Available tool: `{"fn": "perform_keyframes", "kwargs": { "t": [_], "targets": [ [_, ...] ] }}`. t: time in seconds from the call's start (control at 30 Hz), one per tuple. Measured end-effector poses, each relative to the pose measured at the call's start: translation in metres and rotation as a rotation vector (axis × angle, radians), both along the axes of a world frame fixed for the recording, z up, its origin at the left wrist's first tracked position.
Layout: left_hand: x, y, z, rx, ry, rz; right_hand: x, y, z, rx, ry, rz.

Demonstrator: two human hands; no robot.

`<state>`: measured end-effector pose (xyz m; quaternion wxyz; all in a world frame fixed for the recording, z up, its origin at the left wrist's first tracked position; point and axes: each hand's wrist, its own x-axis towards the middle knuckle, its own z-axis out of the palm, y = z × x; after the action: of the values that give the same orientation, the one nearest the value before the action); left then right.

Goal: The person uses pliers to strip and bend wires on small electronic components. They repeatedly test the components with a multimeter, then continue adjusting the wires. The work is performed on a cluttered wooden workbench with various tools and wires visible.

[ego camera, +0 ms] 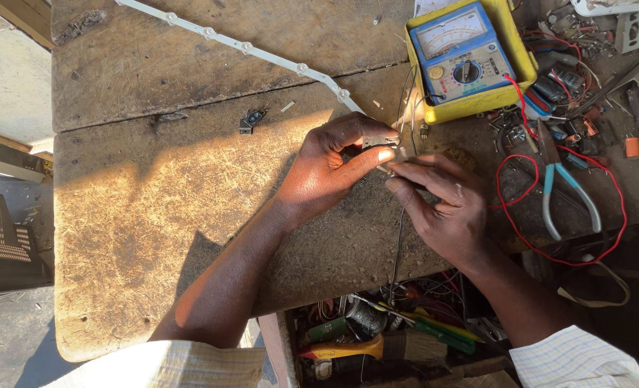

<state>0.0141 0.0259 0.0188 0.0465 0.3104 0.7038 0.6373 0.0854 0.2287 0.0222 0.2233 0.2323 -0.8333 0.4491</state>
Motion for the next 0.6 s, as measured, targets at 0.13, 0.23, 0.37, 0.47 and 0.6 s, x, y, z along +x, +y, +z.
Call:
{"fn": "perform_keyframes", "kwargs": {
  "t": [0.13,0.23,0.37,0.47,0.6],
  "targets": [
    [0.000,0.003,-0.001,-0.001,-0.052,0.026,0.003,0.002,-0.006,-0.077,-0.030,-0.127],
    [0.000,0.004,-0.002,-0.017,-0.056,0.031,0.002,0.001,-0.010,-0.124,-0.040,-0.150],
    [-0.001,0.004,-0.002,-0.024,-0.037,0.016,0.000,0.000,-0.011,-0.073,-0.028,-0.172],
    [-0.002,0.003,-0.001,-0.054,-0.010,0.024,-0.001,0.000,-0.008,-0.089,-0.068,-0.122],
    [-0.001,0.003,0.000,-0.085,0.017,0.048,-0.002,-0.002,-0.002,-0.032,-0.021,-0.124]
  ]
}}
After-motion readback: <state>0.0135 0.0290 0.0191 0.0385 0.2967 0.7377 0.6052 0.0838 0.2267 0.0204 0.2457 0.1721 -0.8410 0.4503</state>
